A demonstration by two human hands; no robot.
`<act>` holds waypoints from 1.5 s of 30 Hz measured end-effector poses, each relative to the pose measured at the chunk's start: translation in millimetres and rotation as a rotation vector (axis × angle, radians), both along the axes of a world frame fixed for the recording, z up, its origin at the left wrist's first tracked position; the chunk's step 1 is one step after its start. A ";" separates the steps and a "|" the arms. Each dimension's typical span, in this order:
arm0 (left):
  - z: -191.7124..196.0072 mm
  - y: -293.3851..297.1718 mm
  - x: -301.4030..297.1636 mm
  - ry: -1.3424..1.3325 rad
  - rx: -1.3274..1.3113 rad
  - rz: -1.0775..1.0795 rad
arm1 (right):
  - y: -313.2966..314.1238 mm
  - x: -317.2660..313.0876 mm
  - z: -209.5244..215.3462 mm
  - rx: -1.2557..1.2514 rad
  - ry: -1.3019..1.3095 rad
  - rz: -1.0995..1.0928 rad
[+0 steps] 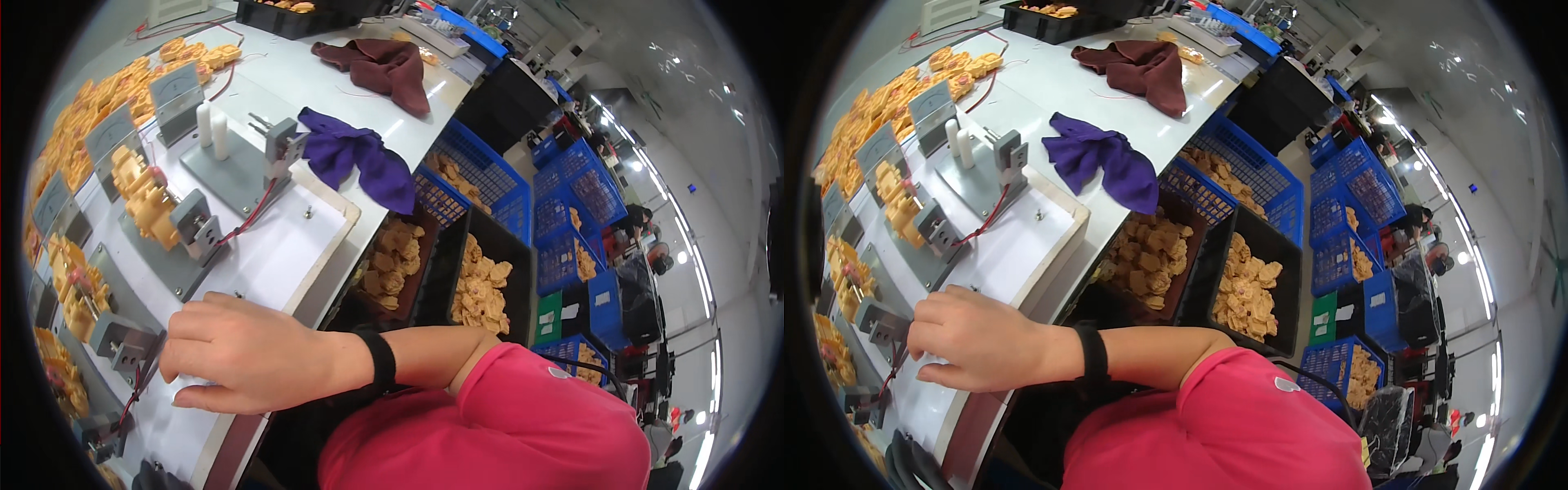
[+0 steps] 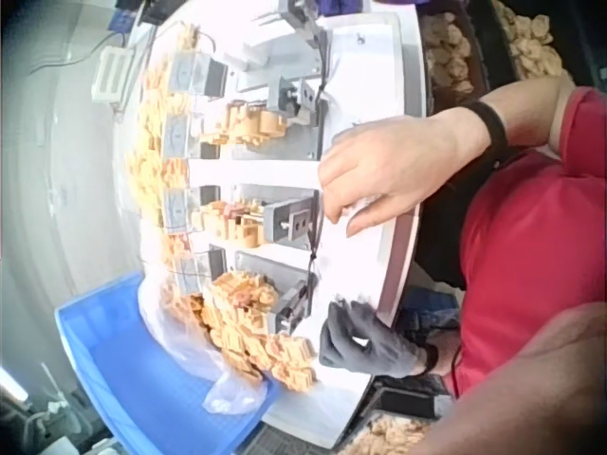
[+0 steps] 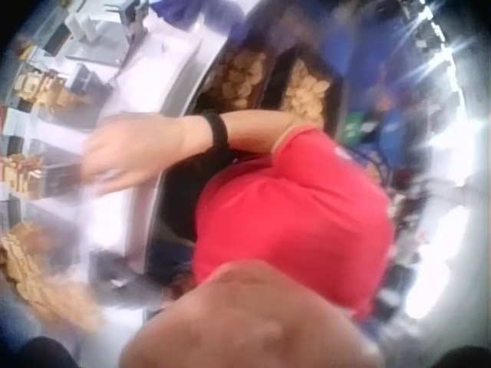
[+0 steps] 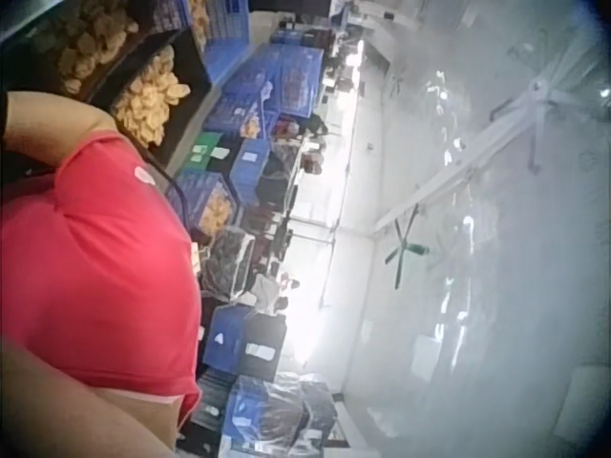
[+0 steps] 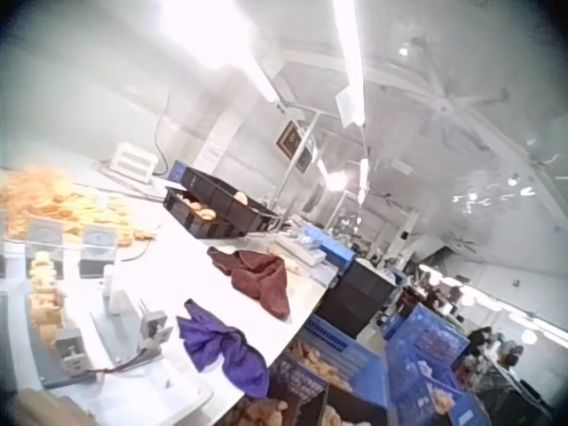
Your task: The person repeatedly picks up beige plastic components from a blue bin and places them into a multi-station testing jig. They press a button on the jig to run a test, then remove the parts and return them to the bin. This cycle is repeated for multiple components throughout the clip.
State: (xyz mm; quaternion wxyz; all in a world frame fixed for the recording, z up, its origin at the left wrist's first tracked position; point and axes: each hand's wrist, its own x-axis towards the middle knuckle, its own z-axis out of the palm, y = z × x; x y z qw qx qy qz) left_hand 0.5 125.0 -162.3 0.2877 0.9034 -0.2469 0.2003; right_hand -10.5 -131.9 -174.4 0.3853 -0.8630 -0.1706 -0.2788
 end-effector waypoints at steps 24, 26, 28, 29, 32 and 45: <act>6.3 -12.2 -0.1 0.267 -0.161 0.213 | -5.0 0.7 18.7 -0.076 0.200 0.071; 6.3 -12.0 1.3 0.254 -0.141 0.195 | -5.8 1.1 18.2 -0.084 0.185 0.064; 5.8 -11.9 2.7 0.237 -0.131 0.181 | -6.4 1.1 18.5 -0.099 0.183 0.062; 5.1 -12.0 3.3 0.227 -0.131 0.176 | -6.3 1.3 18.5 -0.106 0.181 0.060; 1.7 -12.5 2.9 0.220 -0.157 0.181 | -3.4 2.7 14.6 -0.088 0.144 0.021; -3.4 -8.6 5.6 0.173 -0.167 0.136 | -17.2 -15.6 31.9 -0.083 0.096 -0.087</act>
